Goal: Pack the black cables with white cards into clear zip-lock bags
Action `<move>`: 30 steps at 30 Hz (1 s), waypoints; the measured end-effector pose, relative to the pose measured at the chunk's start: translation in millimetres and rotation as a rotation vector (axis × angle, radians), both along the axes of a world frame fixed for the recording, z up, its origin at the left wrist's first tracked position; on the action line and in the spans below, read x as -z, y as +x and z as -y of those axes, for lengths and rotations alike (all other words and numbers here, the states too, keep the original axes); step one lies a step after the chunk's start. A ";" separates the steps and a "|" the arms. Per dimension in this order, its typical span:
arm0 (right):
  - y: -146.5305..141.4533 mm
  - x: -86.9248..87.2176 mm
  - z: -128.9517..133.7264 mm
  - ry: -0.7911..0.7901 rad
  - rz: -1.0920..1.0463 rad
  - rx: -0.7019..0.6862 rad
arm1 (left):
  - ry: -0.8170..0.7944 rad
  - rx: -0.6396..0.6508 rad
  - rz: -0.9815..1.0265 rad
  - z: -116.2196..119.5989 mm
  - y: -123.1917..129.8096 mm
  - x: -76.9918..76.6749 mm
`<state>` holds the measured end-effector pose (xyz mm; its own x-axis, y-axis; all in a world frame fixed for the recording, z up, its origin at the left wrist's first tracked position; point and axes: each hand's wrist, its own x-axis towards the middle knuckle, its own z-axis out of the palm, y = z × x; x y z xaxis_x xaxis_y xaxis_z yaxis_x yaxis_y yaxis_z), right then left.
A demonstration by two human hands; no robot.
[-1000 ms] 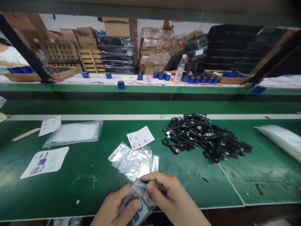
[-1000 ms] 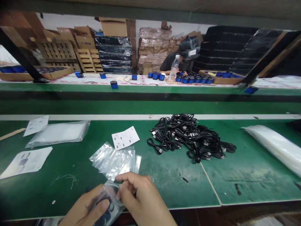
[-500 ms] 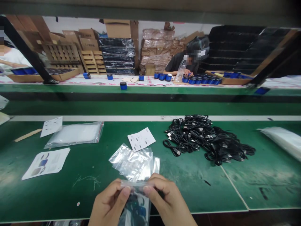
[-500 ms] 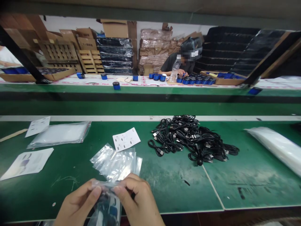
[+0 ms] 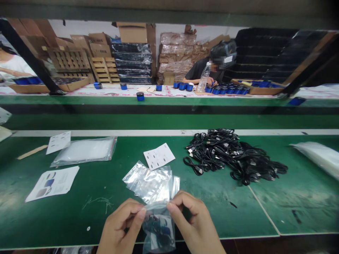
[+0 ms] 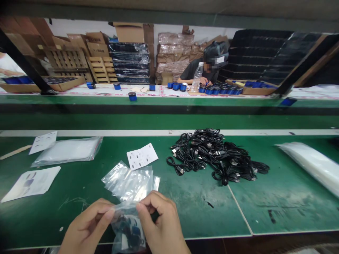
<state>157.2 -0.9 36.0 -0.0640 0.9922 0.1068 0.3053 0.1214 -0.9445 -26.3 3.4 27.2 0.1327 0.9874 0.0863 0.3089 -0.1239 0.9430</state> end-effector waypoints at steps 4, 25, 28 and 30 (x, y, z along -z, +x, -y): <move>-3.8 1.6 -0.4 -0.051 -0.056 -0.065 | -0.047 -0.042 0.034 2.1 2.3 0.7; -63.1 30.8 20.0 0.031 0.024 0.360 | 0.082 -0.441 -0.056 21.5 41.9 24.5; -59.4 35.1 17.0 0.072 0.097 0.311 | 0.108 -0.427 -0.087 19.2 43.3 25.5; -57.8 39.0 16.0 0.126 0.116 0.261 | 0.112 -0.406 -0.088 18.7 44.5 25.9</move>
<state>99.4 -16.9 -3.0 0.1721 0.9561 0.2371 0.4460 0.1390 -0.8842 18.2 -15.3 1.3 -0.2527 0.9462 0.2020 0.4324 -0.0763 0.8985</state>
